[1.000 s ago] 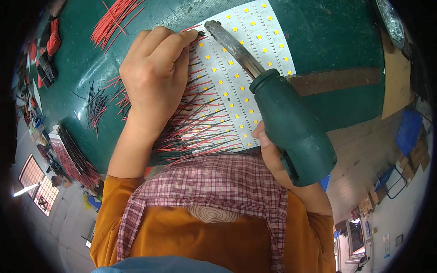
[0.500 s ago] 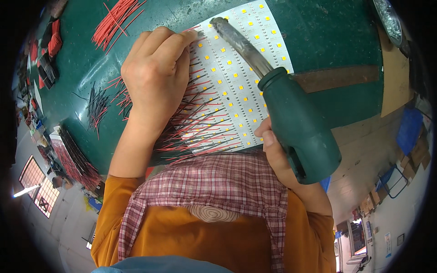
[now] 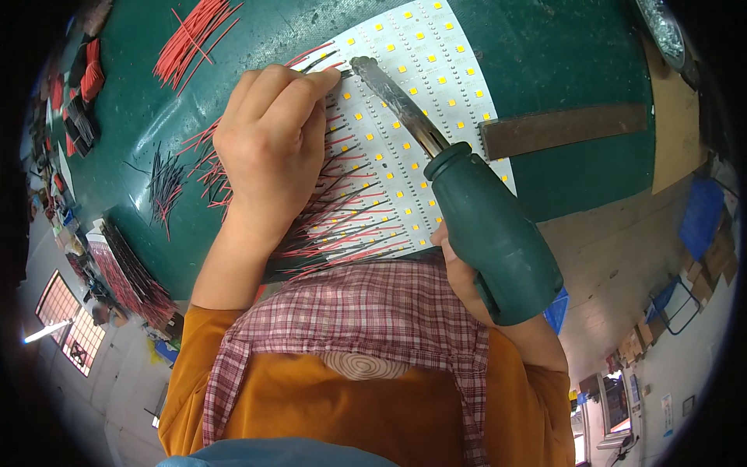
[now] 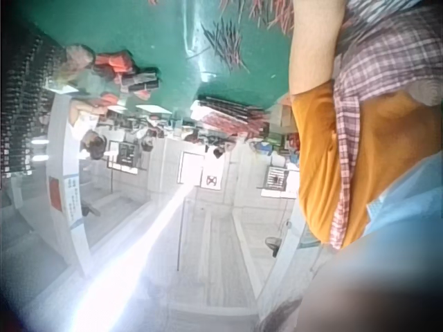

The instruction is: Soldering red and black wires onto contact points on an LED circuit board array.

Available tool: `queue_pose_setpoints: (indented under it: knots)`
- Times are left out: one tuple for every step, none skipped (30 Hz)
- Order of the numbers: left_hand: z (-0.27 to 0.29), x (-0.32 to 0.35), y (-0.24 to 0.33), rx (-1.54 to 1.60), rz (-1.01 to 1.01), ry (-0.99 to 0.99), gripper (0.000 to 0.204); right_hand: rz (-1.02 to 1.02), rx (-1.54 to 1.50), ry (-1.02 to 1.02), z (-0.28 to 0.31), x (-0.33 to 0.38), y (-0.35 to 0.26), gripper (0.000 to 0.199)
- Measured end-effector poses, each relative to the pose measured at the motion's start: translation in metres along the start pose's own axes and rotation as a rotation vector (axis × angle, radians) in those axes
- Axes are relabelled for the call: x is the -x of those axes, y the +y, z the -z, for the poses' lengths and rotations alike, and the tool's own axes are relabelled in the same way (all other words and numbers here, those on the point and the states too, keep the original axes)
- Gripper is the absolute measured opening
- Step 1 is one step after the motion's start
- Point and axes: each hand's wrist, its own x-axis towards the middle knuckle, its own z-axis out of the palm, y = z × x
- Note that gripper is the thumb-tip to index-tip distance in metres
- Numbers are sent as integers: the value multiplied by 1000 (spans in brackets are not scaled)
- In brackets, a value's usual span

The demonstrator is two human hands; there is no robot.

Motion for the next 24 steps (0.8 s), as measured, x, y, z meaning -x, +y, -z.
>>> queue_pose_setpoints:
  knots:
    - [0,0,-1,-5,-2,6,22,-2,-21,12,0,1,0,16]
    - [-1,0,-2,-8,-4,9,22,0,-6,3,0,0,1,15]
    - [0,-1,-2,-7,-6,2,22,-1,2,-1,0,0,2,14]
    - [0,-1,-2,-5,-7,-6,22,-2,10,-5,0,0,3,13]
    - [0,-1,-2,-4,-8,-7,22,29,81,-47,1,-1,3,14]
    - [1,-1,-2,-7,-8,-9,22,45,121,-57,1,-2,3,14]
    - [1,-1,-2,-12,-9,-12,22,57,151,-91,1,-3,3,15]
    - [1,-1,-2,-12,-10,-11,22,86,191,-96,1,-4,3,18]
    - [1,-1,-2,-12,-9,-12,22,59,158,-58,0,-4,2,19]
    - [1,-1,-3,-12,-8,-13,22,118,233,-100,0,-4,1,21]
    - [1,-1,-3,-12,-9,-13,22,5,7,4,-2,-2,-2,14]
    - [1,0,-4,-15,-13,-10,22,-132,-233,102,-2,-1,-4,9]
    - [0,0,-4,-19,-15,-8,23,-109,-219,106,0,-1,-5,9]
    - [0,1,-5,-20,-14,-8,23,-59,-180,49,2,-1,-5,19]
    - [0,1,-6,-41,-37,-17,23,-34,-160,22,2,-1,-5,25]
    - [0,0,-7,-61,-47,-39,24,-9,-141,-5,4,-1,-4,31]
    - [-1,-1,-8,-61,-65,-24,24,26,-122,4,2,-1,-1,32]
    - [-1,-1,-8,-64,-52,-30,24,37,-138,28,1,-1,1,32]
    - [-1,-2,-9,-69,-49,-45,24,63,-103,12,0,-1,2,32]
    - [0,-3,-9,-69,-38,-36,24,76,-94,10,-1,0,4,33]
    - [0,-3,-10,-9,-45,2,24,71,-135,39,-2,2,4,33]
    - [1,-3,-9,47,-10,11,24,91,-87,8,-3,3,4,34]
    - [2,-1,-7,52,-58,41,24,16,-77,58,-4,4,2,18]
    - [4,1,-4,53,-32,12,24,-29,-97,113,-4,6,1,10]
